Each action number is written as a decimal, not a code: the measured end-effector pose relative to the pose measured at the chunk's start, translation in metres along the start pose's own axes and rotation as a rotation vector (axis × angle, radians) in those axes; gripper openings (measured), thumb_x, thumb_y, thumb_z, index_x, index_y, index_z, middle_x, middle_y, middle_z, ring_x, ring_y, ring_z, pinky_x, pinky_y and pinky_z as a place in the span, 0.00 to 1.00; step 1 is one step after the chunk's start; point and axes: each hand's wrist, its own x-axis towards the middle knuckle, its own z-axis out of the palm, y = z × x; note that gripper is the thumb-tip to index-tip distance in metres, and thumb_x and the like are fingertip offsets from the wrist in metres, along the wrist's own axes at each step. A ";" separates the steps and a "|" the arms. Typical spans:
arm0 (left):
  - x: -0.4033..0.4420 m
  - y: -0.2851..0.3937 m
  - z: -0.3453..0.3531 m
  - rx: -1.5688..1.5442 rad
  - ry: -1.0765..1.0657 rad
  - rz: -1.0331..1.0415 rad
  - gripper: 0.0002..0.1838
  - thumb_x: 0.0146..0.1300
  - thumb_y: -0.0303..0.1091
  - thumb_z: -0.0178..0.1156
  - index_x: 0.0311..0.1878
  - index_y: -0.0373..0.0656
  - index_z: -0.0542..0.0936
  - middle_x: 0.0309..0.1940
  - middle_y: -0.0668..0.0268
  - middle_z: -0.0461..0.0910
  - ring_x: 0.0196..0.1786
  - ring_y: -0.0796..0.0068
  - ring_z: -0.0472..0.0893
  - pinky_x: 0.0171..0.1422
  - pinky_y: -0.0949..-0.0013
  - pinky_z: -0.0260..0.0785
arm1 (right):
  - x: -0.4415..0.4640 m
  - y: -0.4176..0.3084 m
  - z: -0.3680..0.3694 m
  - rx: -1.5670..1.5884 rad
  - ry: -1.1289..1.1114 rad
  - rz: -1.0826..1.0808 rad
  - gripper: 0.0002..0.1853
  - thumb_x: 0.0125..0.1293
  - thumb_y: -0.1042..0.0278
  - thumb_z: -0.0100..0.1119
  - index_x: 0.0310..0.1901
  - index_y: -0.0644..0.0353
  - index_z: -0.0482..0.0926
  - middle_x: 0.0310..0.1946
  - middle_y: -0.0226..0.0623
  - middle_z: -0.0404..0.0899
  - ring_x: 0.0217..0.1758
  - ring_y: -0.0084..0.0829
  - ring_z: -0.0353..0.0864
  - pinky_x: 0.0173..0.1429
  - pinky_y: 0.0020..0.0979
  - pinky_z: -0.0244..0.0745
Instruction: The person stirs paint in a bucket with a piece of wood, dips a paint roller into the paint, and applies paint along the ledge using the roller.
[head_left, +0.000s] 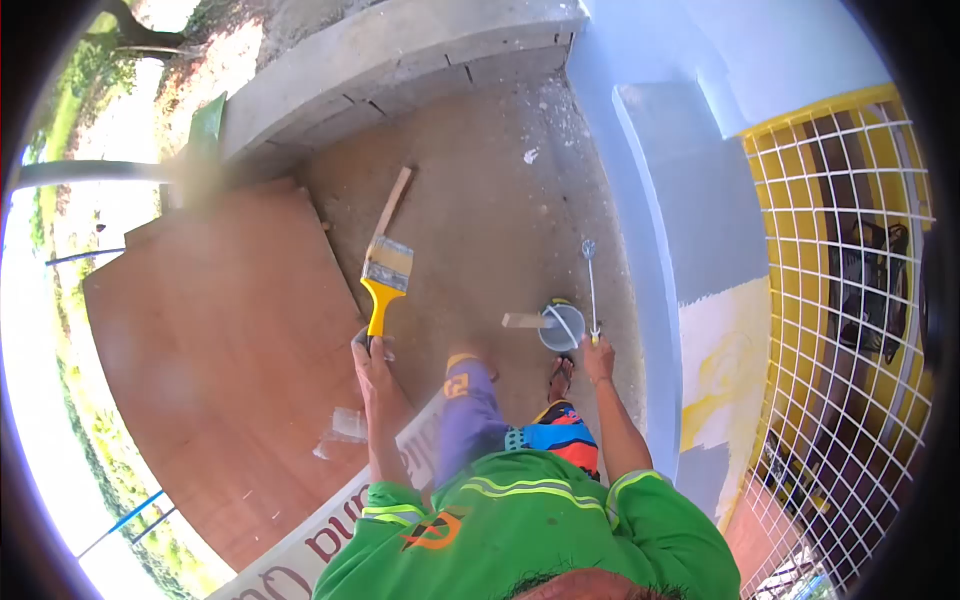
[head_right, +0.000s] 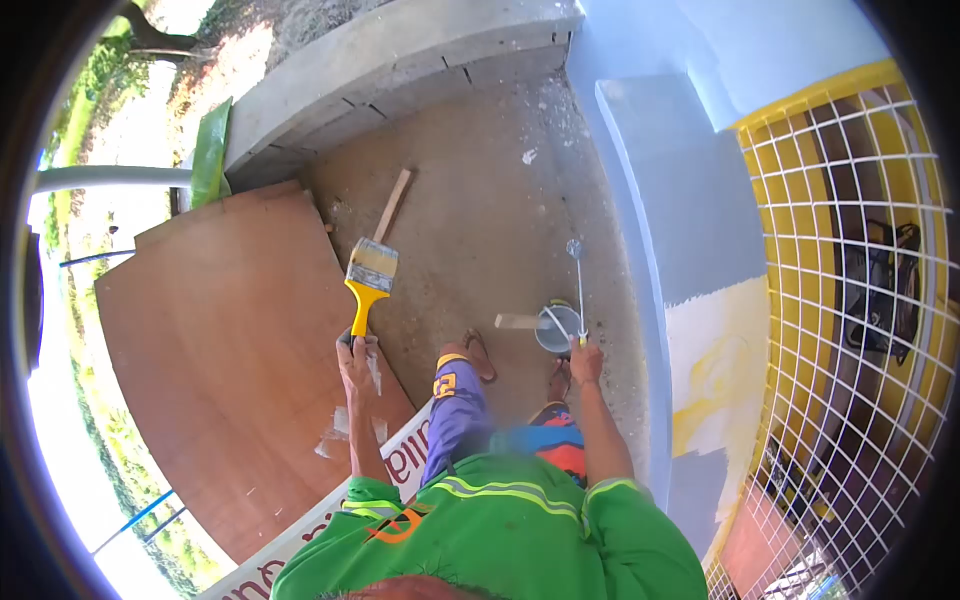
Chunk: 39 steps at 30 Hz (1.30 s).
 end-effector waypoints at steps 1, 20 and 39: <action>0.038 0.007 0.009 -0.061 -0.003 0.036 0.12 0.76 0.34 0.49 0.56 0.39 0.73 0.34 0.69 0.81 0.31 0.86 0.70 0.36 0.77 0.65 | 0.004 -0.010 -0.010 -0.035 0.011 -0.035 0.27 0.64 0.45 0.61 0.43 0.68 0.80 0.39 0.62 0.81 0.47 0.62 0.80 0.51 0.52 0.74; 0.821 0.209 0.391 -0.420 -0.774 -0.097 0.20 0.74 0.46 0.54 0.58 0.41 0.76 0.43 0.70 0.78 0.36 0.82 0.75 0.53 0.68 0.77 | 0.015 -0.232 0.080 0.131 0.039 0.368 0.15 0.65 0.62 0.64 0.31 0.67 0.77 0.16 0.39 0.73 0.19 0.31 0.71 0.27 0.38 0.67; 0.972 0.175 0.485 0.869 -0.138 0.926 0.26 0.72 0.54 0.48 0.59 0.42 0.79 0.56 0.50 0.80 0.59 0.47 0.77 0.66 0.49 0.62 | -0.010 -0.397 0.067 0.184 0.000 0.785 0.19 0.65 0.59 0.63 0.46 0.71 0.80 0.56 0.64 0.73 0.65 0.55 0.69 0.69 0.47 0.61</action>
